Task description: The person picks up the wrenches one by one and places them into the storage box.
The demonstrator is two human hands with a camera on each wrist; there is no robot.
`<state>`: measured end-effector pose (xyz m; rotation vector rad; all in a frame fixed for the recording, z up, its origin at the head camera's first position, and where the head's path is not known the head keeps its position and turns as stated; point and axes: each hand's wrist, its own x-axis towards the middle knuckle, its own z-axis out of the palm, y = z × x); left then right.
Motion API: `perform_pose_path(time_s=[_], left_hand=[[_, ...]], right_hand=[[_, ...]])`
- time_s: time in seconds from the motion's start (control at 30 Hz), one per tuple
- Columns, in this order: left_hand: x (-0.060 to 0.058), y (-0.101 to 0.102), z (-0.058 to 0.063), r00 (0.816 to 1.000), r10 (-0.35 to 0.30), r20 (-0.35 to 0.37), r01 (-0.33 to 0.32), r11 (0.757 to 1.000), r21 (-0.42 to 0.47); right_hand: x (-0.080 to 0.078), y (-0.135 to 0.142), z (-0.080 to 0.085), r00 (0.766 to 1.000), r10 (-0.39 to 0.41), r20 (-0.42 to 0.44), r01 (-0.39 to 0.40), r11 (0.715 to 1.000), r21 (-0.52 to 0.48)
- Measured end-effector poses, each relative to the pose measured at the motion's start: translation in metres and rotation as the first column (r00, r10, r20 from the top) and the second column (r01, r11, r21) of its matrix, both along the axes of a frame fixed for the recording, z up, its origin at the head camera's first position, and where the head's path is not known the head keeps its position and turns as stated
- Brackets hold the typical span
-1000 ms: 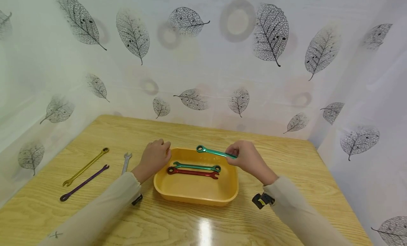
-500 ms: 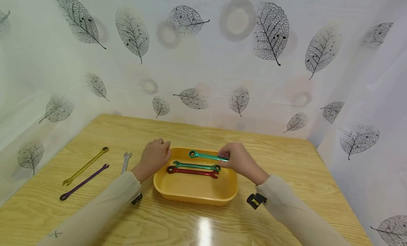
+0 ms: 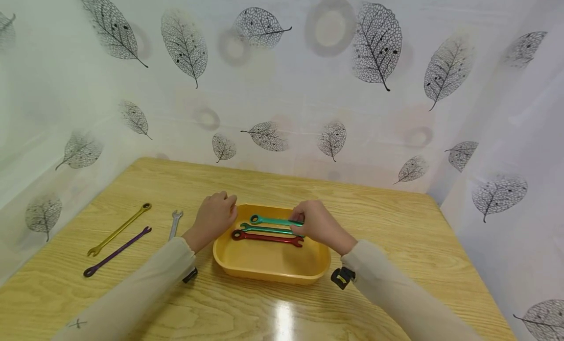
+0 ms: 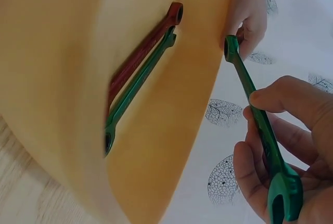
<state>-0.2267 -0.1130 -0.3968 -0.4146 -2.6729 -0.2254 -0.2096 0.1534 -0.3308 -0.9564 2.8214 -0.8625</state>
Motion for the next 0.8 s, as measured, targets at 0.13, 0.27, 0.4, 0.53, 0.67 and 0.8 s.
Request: perform_pose_path(time_s=[0.13, 0.27, 0.4, 0.53, 0.67, 0.8], left_hand=[[0.000, 0.000, 0.001, 1.000, 0.009, 0.019, -0.009, 1.000, -0.002], [0.000, 0.000, 0.001, 1.000, 0.005, 0.030, -0.005, 1.000, 0.005], [-0.001, 0.000, 0.000, 1.000, -0.007, 0.018, 0.007, 1.000, 0.006], [-0.001, 0.000, -0.001, 1.000, -0.013, 0.014, 0.013, 1.000, 0.003], [-0.001, -0.001, -0.001, 1.000, -0.011, 0.012, 0.011, 1.000, 0.003], [-0.001, -0.001, -0.001, 1.000, -0.008, 0.013, 0.008, 1.000, 0.003]], right_hand=[[-0.001, -0.006, -0.003, 1.000, 0.029, 0.010, -0.029, 1.000, 0.010], [-0.001, -0.010, -0.006, 0.998, 0.054, 0.045, -0.055, 0.998, 0.036], [-0.001, -0.014, -0.009, 0.994, 0.075, 0.076, -0.079, 0.995, 0.053], [-0.002, -0.018, -0.010, 0.990, 0.110, 0.088, -0.115, 0.992, 0.053], [-0.002, -0.024, -0.009, 0.984, 0.139, 0.108, -0.146, 0.988, 0.057], [-0.003, -0.031, -0.007, 0.983, 0.150, 0.109, -0.160, 0.983, 0.087]])
